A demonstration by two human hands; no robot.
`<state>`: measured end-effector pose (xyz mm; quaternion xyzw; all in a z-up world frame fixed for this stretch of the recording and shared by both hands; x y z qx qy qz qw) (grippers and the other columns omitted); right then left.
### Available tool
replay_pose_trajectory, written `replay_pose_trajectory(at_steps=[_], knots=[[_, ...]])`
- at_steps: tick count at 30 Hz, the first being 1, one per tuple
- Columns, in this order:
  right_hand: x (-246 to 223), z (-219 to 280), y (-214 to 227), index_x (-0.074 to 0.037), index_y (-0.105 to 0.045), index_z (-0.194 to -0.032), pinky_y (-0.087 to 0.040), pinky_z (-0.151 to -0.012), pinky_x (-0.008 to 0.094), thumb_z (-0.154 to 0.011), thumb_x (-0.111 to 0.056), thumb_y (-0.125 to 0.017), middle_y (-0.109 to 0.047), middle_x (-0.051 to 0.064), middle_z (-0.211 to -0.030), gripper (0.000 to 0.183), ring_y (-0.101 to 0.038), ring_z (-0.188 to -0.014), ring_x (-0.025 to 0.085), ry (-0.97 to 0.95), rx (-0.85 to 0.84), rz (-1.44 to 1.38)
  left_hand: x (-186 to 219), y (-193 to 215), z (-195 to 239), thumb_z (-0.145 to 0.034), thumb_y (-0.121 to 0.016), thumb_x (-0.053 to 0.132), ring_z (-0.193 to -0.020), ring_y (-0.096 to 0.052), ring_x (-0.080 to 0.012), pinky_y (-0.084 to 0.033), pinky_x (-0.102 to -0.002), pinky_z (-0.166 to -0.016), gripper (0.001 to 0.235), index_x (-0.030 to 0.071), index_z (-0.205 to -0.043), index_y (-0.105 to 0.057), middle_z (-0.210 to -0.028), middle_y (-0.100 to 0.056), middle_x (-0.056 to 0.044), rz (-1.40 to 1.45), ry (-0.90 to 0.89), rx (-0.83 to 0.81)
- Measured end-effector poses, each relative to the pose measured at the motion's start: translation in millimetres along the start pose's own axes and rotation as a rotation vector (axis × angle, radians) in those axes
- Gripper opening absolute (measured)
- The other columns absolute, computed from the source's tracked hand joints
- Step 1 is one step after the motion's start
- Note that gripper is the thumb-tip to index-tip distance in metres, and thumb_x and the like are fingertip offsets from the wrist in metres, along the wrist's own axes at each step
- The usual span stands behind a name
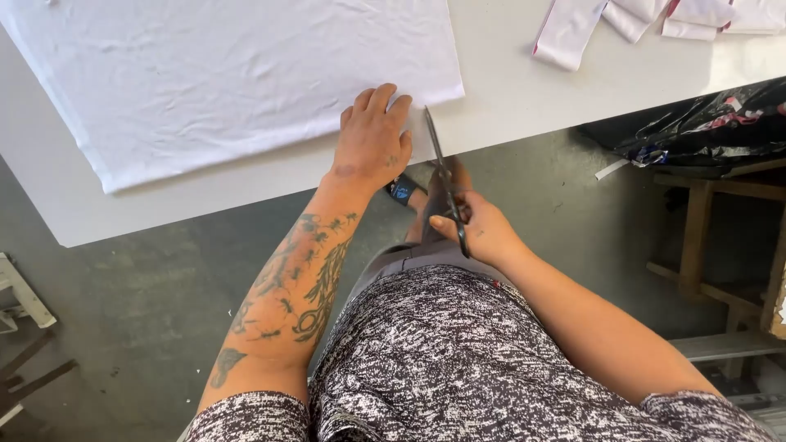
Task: Cutting multiple long strips of white fabric using large tailor scissors on a workbench.
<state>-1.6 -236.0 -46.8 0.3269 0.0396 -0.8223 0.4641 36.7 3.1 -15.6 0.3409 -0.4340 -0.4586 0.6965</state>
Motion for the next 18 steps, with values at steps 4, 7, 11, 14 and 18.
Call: replay_pose_trajectory(at_steps=[4, 7, 11, 14, 18], knots=[[-20, -2, -7, -0.008, -0.067, -0.137, -0.058, -0.09, 0.046, -0.078, -0.075, -0.08, -0.076, 0.018, -0.099, 0.09, -0.076, -0.104, 0.036, -0.011, -0.005, 0.023, 1, -9, -2, -0.1, -0.065, 0.026, -0.148, -0.042, -0.0368, -0.045, -0.057, -0.113, 0.053, 0.017, -0.151, -0.058, -0.154, -0.047, -0.013, 0.004, -0.008, 0.008], [-33, -3, -3, -0.004, -0.066, -0.138, -0.057, -0.091, 0.046, -0.082, -0.073, -0.079, -0.074, 0.02, -0.099, 0.089, -0.076, -0.103, 0.037, 0.01, 0.026, -0.03, -2, -8, -1, -0.1, -0.065, 0.027, -0.15, -0.04, -0.0352, -0.044, -0.056, -0.115, 0.053, 0.02, -0.152, -0.056, -0.155, -0.047, -0.011, -0.005, 0.015, -0.022], [-45, -3, -1, -0.014, -0.06, -0.132, -0.051, -0.084, 0.035, -0.078, -0.07, -0.069, -0.072, 0.003, -0.106, 0.078, -0.067, -0.096, 0.019, -0.061, -0.03, 0.03, -5, -10, -1, -0.096, -0.065, 0.016, -0.14, -0.042, -0.0429, -0.047, -0.065, -0.102, 0.049, 0.013, -0.144, -0.057, -0.153, -0.047, -0.017, 0.105, -0.132, 0.116], [-51, -5, 0, -0.015, -0.061, -0.129, -0.052, -0.088, 0.035, -0.079, -0.068, -0.071, -0.073, 0.001, -0.109, 0.074, -0.069, -0.1, 0.018, -0.066, -0.023, 0.012, -6, -10, 0, -0.095, -0.066, 0.015, -0.14, -0.043, -0.0429, -0.047, -0.064, -0.101, 0.05, 0.012, -0.144, -0.057, -0.153, -0.048, -0.017, 0.107, -0.145, 0.139], [-51, -10, -3, -0.014, -0.062, -0.127, -0.051, -0.083, 0.032, -0.081, -0.064, -0.073, -0.073, 0.0, -0.098, 0.069, -0.069, -0.09, 0.016, -0.042, -0.015, -0.023, -7, -11, 0, -0.094, -0.066, 0.014, -0.141, -0.043, -0.0425, -0.047, -0.065, -0.101, 0.051, 0.013, -0.144, -0.057, -0.154, -0.048, -0.017, 0.084, -0.138, 0.136]])
Point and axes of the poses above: each hand's wrist, its own z-axis away from the middle knuckle, its own y-axis out of the back of the hand, x = y × z, the point moved 4 cm from there along -z, towards the middle knuckle
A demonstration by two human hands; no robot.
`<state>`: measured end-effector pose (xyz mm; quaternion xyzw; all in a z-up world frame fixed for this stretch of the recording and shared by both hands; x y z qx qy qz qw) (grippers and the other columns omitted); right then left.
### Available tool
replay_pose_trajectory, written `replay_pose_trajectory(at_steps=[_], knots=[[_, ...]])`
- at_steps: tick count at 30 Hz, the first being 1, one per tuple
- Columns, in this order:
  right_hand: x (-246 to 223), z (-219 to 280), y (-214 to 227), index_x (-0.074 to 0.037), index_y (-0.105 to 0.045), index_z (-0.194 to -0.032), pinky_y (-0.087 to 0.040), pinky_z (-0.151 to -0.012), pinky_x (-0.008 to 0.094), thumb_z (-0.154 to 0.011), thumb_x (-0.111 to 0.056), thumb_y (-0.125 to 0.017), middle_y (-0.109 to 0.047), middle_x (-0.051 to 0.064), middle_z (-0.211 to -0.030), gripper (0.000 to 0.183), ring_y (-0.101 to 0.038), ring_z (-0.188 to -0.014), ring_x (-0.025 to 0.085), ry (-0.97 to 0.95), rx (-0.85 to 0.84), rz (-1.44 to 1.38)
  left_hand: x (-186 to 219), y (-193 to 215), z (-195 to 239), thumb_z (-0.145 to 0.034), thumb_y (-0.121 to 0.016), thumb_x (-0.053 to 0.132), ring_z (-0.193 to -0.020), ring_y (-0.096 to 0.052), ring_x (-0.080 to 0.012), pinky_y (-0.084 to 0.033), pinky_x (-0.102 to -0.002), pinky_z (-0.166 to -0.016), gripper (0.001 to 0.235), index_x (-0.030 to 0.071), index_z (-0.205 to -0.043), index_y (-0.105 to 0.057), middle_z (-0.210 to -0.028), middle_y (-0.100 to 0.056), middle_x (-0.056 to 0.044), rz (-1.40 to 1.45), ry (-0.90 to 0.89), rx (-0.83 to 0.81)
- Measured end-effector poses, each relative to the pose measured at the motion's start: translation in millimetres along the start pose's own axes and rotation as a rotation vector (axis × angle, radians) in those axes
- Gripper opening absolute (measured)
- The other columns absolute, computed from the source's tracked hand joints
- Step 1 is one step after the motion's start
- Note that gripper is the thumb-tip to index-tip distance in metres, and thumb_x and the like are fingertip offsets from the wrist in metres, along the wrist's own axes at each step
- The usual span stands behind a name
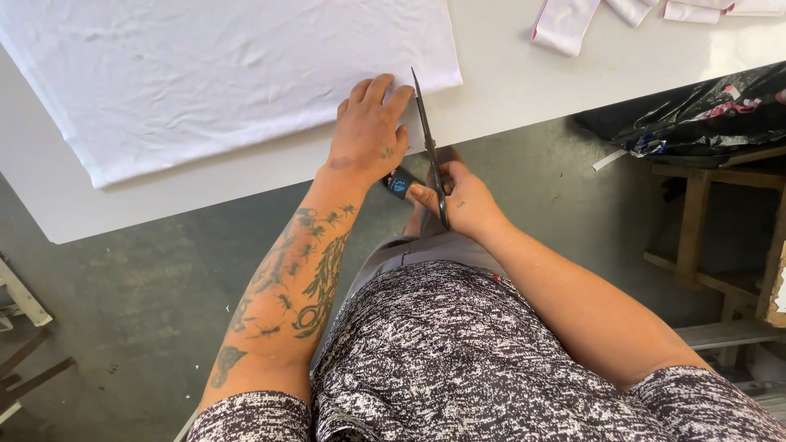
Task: Cutting multiple long strips of white fabric using large tailor scissors on a workbench.
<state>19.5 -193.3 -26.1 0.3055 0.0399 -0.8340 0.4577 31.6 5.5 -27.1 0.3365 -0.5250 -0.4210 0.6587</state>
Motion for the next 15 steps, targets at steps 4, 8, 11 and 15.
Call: replay_pose_trajectory(at_steps=[4, 8, 11, 15], knots=[[-5.4, 1.8, 1.0, -0.015, -0.062, -0.125, -0.049, -0.08, 0.031, -0.082, -0.063, -0.074, -0.066, -0.002, -0.093, 0.065, -0.063, -0.086, 0.014, -0.028, 0.005, 0.005, -1.3, -1.1, 0.1, -0.094, -0.066, 0.014, -0.14, -0.043, -0.0423, -0.046, -0.063, -0.102, 0.052, 0.013, -0.144, -0.057, -0.154, -0.047, -0.017, 0.005, 0.001, -0.01], [-4.8, -1.3, 1.2, -0.015, -0.061, -0.127, -0.049, -0.081, 0.033, -0.08, -0.064, -0.074, -0.066, -0.001, -0.095, 0.07, -0.063, -0.088, 0.015, -0.034, 0.004, 0.013, -1.6, -1.2, -0.5, -0.093, -0.067, 0.014, -0.138, -0.044, -0.0422, -0.047, -0.063, -0.101, 0.052, 0.013, -0.144, -0.057, -0.152, -0.048, -0.016, -0.001, -0.018, 0.011], [-7.8, -0.4, 3.3, -0.015, -0.062, -0.125, -0.049, -0.081, 0.033, -0.08, -0.065, -0.073, -0.066, -0.001, -0.095, 0.068, -0.063, -0.087, 0.016, -0.03, 0.001, 0.02, -0.9, -0.5, -0.7, -0.093, -0.067, 0.013, -0.138, -0.044, -0.0429, -0.047, -0.064, -0.1, 0.052, 0.013, -0.144, -0.058, -0.152, -0.048, -0.017, -0.008, -0.021, 0.014], [-10.5, 1.0, 4.2, -0.015, -0.062, -0.125, -0.051, -0.085, 0.034, -0.08, -0.065, -0.073, -0.069, -0.001, -0.1, 0.069, -0.066, -0.093, 0.017, -0.039, 0.001, 0.03, -0.9, -0.7, 0.0, -0.093, -0.067, 0.014, -0.139, -0.043, -0.0425, -0.046, -0.064, -0.101, 0.052, 0.013, -0.144, -0.058, -0.153, -0.048, -0.018, -0.019, -0.019, 0.005]])
Point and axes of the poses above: each hand's wrist, its own z-axis away from the middle knuckle, its own y-axis out of the back of the hand, x = y × z, the point moved 4 cm from there along -z, towards the middle knuckle
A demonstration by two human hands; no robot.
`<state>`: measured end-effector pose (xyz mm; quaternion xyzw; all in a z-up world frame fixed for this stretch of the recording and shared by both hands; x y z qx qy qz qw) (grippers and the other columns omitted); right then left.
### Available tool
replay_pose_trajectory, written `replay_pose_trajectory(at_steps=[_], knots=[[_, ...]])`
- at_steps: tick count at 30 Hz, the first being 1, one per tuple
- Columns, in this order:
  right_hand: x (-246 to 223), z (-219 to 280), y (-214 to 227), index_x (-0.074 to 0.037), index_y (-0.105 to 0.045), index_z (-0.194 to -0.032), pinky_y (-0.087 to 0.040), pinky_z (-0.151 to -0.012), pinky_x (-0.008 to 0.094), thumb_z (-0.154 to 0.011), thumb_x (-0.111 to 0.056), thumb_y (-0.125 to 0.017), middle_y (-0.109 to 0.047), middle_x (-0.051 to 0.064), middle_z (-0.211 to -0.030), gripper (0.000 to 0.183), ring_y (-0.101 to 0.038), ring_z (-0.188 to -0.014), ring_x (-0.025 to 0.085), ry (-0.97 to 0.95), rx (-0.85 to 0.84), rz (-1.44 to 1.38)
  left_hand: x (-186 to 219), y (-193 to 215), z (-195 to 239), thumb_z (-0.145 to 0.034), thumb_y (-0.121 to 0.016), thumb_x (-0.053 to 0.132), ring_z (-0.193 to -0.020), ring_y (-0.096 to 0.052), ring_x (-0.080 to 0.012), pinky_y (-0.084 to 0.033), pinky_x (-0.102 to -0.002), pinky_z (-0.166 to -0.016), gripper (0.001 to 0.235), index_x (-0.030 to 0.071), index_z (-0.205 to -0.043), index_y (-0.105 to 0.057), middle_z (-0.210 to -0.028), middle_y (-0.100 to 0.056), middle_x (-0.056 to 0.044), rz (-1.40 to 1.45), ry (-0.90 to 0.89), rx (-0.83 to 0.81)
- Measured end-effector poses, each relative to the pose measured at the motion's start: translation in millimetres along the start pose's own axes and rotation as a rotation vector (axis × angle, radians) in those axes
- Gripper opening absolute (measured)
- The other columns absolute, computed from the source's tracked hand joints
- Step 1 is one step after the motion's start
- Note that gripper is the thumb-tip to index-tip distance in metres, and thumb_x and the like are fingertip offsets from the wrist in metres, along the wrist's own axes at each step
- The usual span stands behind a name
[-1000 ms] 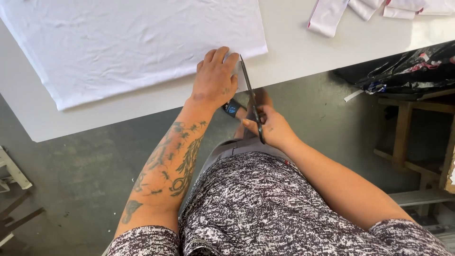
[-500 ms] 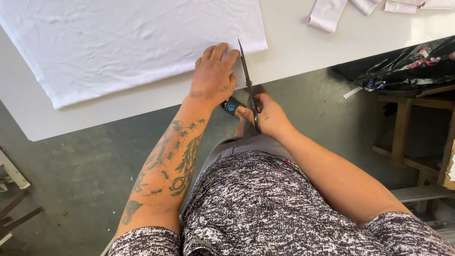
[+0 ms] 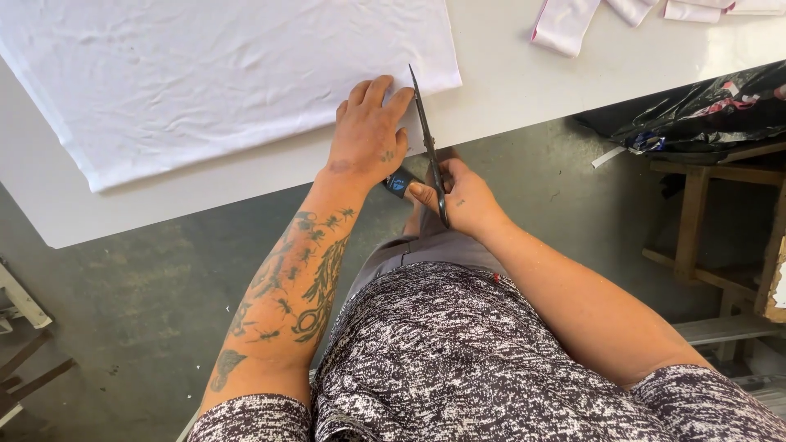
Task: Cutting multiple long strips of white fabric using large tailor scissors on a workbench.
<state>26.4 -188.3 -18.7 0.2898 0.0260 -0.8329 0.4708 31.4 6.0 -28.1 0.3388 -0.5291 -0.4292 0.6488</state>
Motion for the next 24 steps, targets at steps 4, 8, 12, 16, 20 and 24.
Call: replay_pose_trajectory(at_steps=[4, 8, 12, 16, 20, 24], knots=[[1, -2, 0, -0.015, -0.062, -0.123, -0.05, -0.082, 0.034, -0.08, -0.066, -0.073, -0.069, -0.001, -0.097, 0.067, -0.065, -0.09, 0.016, 0.002, 0.003, -0.001, 0, 0, -2, -0.094, -0.069, 0.016, -0.139, -0.041, -0.0421, -0.045, -0.063, -0.103, 0.054, 0.014, -0.146, -0.057, -0.154, -0.046, -0.017, -0.002, 0.016, -0.029], [-2, 0, 1, -0.015, -0.063, -0.122, -0.05, -0.081, 0.034, -0.081, -0.065, -0.072, -0.068, -0.002, -0.096, 0.065, -0.064, -0.089, 0.016, 0.015, 0.003, 0.012, -1, -1, -2, -0.094, -0.069, 0.016, -0.141, -0.041, -0.0428, -0.044, -0.064, -0.105, 0.053, 0.014, -0.146, -0.057, -0.155, -0.045, -0.017, 0.009, 0.019, -0.026], [0, 0, 2, -0.015, -0.063, -0.124, -0.051, -0.083, 0.033, -0.079, -0.067, -0.071, -0.069, -0.002, -0.099, 0.07, -0.065, -0.092, 0.015, 0.016, 0.002, -0.009, 0, -1, -1, -0.093, -0.069, 0.015, -0.14, -0.041, -0.0426, -0.044, -0.063, -0.104, 0.054, 0.014, -0.146, -0.058, -0.154, -0.046, -0.017, 0.004, 0.014, -0.012], [0, 0, 2, -0.015, -0.063, -0.125, -0.049, -0.08, 0.031, -0.078, -0.065, -0.074, -0.067, -0.002, -0.095, 0.07, -0.063, -0.087, 0.014, -0.008, 0.002, -0.031, 0, -3, -1, -0.092, -0.07, 0.015, -0.139, -0.042, -0.0427, -0.045, -0.063, -0.104, 0.054, 0.014, -0.145, -0.057, -0.152, -0.046, -0.016, 0.005, 0.013, 0.004], [3, -2, 2, -0.014, -0.062, -0.123, -0.047, -0.073, 0.032, -0.078, -0.069, -0.07, -0.066, -0.002, -0.089, 0.072, -0.06, -0.081, 0.014, 0.007, 0.0, -0.006, 0, -5, -2, -0.091, -0.071, 0.015, -0.139, -0.041, -0.0431, -0.044, -0.063, -0.103, 0.055, 0.015, -0.145, -0.058, -0.153, -0.044, -0.017, -0.001, 0.017, 0.0], [16, -8, -2, -0.015, -0.065, -0.114, -0.041, -0.065, 0.029, -0.084, -0.061, -0.076, -0.057, -0.004, -0.073, 0.056, -0.049, -0.068, 0.011, 0.044, 0.023, -0.096, 1, -3, 0, -0.09, -0.073, 0.013, -0.137, -0.044, -0.042, -0.046, -0.063, -0.101, 0.057, 0.015, -0.145, -0.058, -0.149, -0.046, -0.015, 0.002, 0.006, 0.038]])
Point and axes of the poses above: each hand's wrist, its own z-axis away from the middle knuckle, its own y-axis out of the back of the hand, x = y × z, the point moved 4 cm from there along -z, towards the middle knuckle
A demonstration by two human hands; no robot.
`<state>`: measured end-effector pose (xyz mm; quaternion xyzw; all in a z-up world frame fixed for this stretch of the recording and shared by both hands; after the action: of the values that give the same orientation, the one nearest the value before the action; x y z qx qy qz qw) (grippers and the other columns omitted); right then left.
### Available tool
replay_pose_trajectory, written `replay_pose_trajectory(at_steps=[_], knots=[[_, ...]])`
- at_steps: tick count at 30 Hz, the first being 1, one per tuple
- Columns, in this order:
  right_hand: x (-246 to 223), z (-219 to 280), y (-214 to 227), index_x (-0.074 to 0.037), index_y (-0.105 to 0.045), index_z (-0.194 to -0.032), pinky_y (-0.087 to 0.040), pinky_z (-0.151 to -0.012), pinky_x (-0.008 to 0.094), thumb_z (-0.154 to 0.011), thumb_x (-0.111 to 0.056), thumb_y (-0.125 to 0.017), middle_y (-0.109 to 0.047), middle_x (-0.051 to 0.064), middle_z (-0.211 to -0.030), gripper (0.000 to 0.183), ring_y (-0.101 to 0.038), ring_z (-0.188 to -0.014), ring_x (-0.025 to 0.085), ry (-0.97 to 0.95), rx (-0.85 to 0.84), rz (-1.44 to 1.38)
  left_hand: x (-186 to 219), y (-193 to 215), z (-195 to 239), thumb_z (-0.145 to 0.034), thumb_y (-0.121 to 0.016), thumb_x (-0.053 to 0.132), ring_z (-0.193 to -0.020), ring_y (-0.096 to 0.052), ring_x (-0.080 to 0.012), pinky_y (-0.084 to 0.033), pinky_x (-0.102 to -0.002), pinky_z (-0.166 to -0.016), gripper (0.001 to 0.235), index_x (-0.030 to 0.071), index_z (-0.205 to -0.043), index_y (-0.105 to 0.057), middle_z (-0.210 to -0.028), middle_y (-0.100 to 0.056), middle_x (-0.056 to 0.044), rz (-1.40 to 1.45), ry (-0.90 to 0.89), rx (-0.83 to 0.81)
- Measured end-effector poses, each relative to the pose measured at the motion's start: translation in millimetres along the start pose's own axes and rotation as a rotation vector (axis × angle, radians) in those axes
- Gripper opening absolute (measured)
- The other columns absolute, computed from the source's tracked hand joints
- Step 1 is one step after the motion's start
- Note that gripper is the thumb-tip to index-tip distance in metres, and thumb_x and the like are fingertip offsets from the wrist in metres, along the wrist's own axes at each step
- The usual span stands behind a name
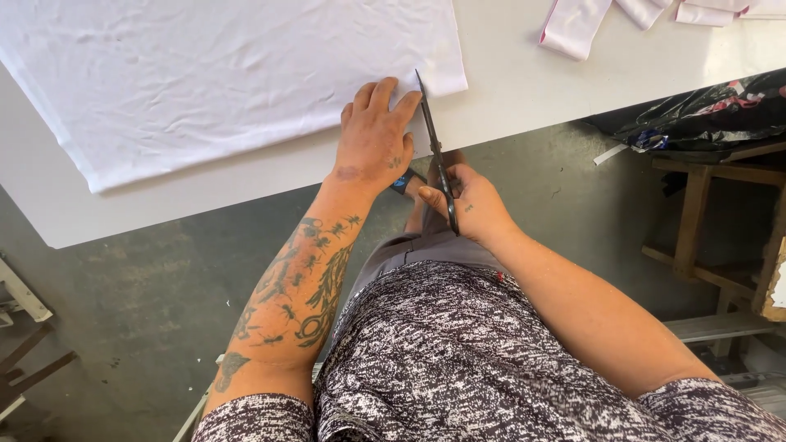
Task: Cutting multiple long strips of white fabric using large tailor scissors on a workbench.
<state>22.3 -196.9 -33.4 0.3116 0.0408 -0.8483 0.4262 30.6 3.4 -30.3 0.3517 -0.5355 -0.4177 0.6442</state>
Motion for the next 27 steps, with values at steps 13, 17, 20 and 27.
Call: replay_pose_trajectory(at_steps=[13, 17, 20, 27], knots=[[-17, -28, 9, 0.002, -0.068, -0.124, -0.056, -0.064, 0.033, -0.085, -0.067, -0.084, -0.067, 0.011, -0.075, 0.081, -0.073, -0.065, 0.023, 0.121, 0.026, -0.012, 2, 8, -5, -0.096, -0.071, 0.026, -0.149, -0.041, -0.0383, -0.043, -0.058, -0.115, 0.067, 0.025, -0.159, -0.047, -0.155, -0.047, -0.014, -0.027, 0.132, -0.198], [-23, -26, 8, 0.001, -0.067, -0.129, -0.058, -0.072, 0.04, -0.088, -0.071, -0.08, -0.07, 0.014, -0.085, 0.083, -0.076, -0.08, 0.031, 0.094, 0.039, 0.039, 1, 10, -4, -0.097, -0.07, 0.026, -0.149, -0.04, -0.037, -0.043, -0.056, -0.115, 0.067, 0.026, -0.159, -0.045, -0.155, -0.046, -0.014, -0.022, 0.129, -0.211], [-19, -26, 5, 0.001, -0.066, -0.132, -0.059, -0.079, 0.045, -0.087, -0.073, -0.079, -0.071, 0.016, -0.092, 0.087, -0.076, -0.091, 0.036, 0.063, 0.037, 0.067, 1, 11, -3, -0.098, -0.069, 0.026, -0.149, -0.04, -0.0364, -0.043, -0.056, -0.115, 0.066, 0.026, -0.159, -0.044, -0.155, -0.046, -0.014, -0.024, 0.125, -0.224], [7, -45, -1, -0.001, -0.068, -0.123, -0.054, -0.069, 0.033, -0.088, -0.068, -0.085, -0.066, 0.006, -0.072, 0.077, -0.071, -0.065, 0.021, 0.1, 0.037, -0.026, 1, 13, -4, -0.097, -0.069, 0.026, -0.15, -0.039, -0.0356, -0.042, -0.055, -0.115, 0.065, 0.025, -0.158, -0.046, -0.156, -0.045, -0.014, -0.049, 0.113, -0.249]])
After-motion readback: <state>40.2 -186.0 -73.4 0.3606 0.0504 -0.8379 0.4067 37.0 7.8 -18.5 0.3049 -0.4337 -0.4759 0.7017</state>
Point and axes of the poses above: each hand's wrist, its own z-axis away from the middle knuckle, its own y-axis out of the back of the hand, x = y × z, the point moved 4 cm from there along -z, towards the middle knuckle
